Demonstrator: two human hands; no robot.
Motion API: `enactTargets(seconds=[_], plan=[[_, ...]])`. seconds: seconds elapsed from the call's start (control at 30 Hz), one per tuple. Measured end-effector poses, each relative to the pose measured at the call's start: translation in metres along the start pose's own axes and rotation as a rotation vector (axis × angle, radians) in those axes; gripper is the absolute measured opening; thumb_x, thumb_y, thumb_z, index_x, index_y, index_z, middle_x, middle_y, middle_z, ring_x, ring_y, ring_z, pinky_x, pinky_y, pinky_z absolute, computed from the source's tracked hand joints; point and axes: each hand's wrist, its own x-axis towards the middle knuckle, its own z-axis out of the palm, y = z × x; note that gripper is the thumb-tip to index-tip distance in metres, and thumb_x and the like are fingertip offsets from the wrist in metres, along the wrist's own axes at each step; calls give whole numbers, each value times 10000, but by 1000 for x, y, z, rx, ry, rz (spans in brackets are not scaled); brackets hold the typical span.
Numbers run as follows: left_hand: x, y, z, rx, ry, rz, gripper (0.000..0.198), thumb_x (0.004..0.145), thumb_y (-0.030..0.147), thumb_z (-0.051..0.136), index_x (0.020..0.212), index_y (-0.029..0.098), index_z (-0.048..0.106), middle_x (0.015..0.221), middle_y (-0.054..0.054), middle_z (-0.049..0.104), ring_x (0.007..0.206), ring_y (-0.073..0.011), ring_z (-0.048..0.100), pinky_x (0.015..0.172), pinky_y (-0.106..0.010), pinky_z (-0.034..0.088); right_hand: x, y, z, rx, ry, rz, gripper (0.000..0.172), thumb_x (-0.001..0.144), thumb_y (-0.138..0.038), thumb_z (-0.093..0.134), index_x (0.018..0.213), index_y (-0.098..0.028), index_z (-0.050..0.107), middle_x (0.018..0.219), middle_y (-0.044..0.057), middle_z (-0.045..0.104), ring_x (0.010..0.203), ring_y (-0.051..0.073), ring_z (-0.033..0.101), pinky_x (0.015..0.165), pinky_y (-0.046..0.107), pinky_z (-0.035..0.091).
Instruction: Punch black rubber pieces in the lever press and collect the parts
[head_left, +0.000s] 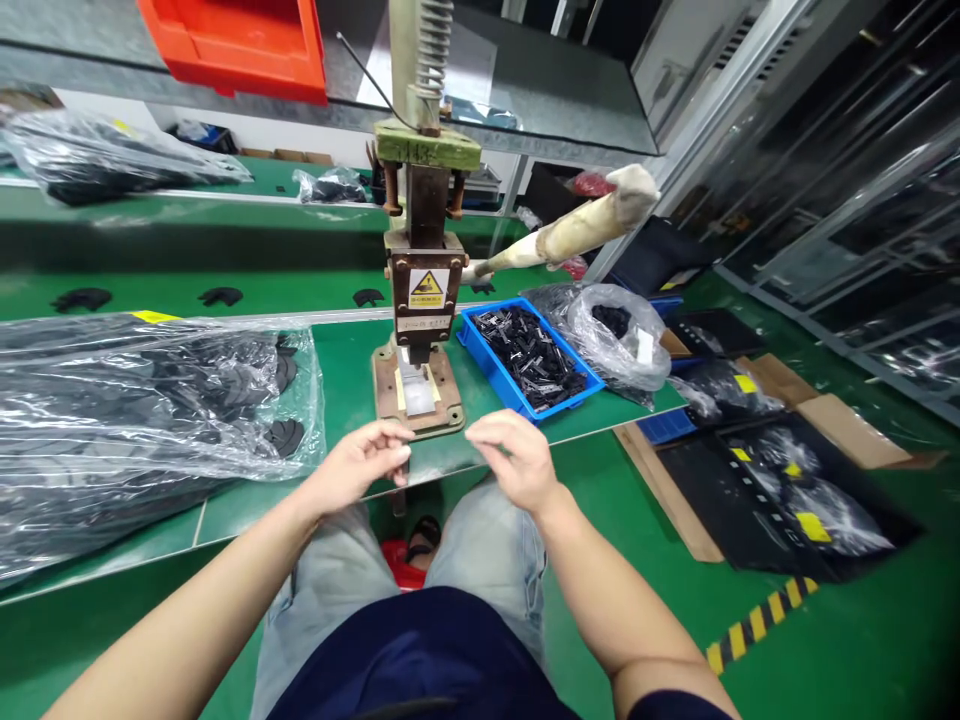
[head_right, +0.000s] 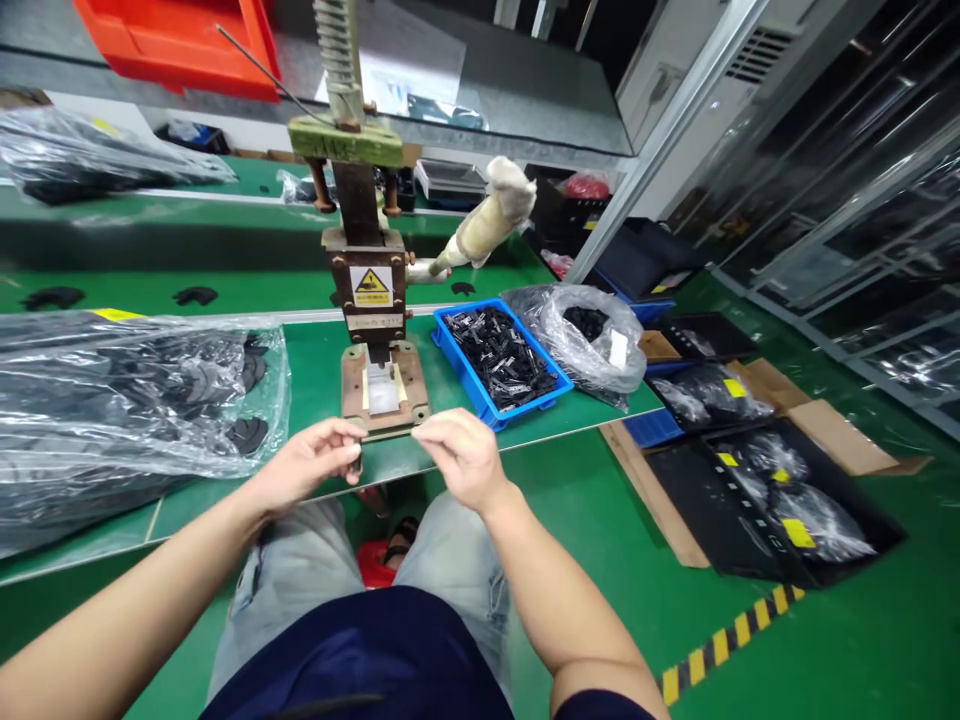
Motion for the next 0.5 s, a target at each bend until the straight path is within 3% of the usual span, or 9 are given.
enactTargets(seconds=[0.13, 0.23, 0.3, 0.4, 0.5], plan=[[45, -2, -31, 210, 297, 218, 431, 837, 564, 837, 984, 197, 664, 832, -39, 757, 761, -200, 754, 774, -370, 644, 31, 8, -26, -31, 172, 74, 93, 983, -236, 707, 1025, -245, 789, 979, 53, 807, 913, 195, 758, 849, 399, 638], [76, -5, -48, 496, 410, 322, 356, 910, 545, 739, 1026, 209, 713, 926, -55, 787, 823, -199, 743, 819, -354, 625, 63, 9, -39, -12, 257, 71, 273, 1053, -360, 598, 892, -225, 771, 911, 56, 785, 897, 203, 751, 845, 409, 628], [90, -6, -54, 696, 409, 364, 308, 958, 501, 672, 1059, 221, 753, 1025, -69, 809, 893, -212, 748, 879, -358, 609, 89, 7, -44, 34, 361, 58, 376, 1091, -441, 501, 918, -220, 752, 917, 59, 757, 909, 197, 741, 868, 404, 627], [101, -5, -57, 946, 344, 426, 267, 1002, 416, 601, 1079, 231, 777, 1103, -80, 810, 997, -240, 747, 946, -368, 582, 132, 0, -47, 145, 522, -17, 438, 1057, -623, 499, 1209, -247, 662, 1082, 59, 711, 1017, 190, 737, 945, 393, 640], [104, -2, -54, 1126, 282, 480, 287, 1034, 354, 533, 1092, 225, 783, 1122, -99, 794, 1092, -270, 723, 988, -388, 562, 172, -9, -48, 215, 474, -133, 633, 955, -795, 534, 1336, -290, 554, 1232, 64, 671, 1228, 212, 717, 1098, 422, 618]])
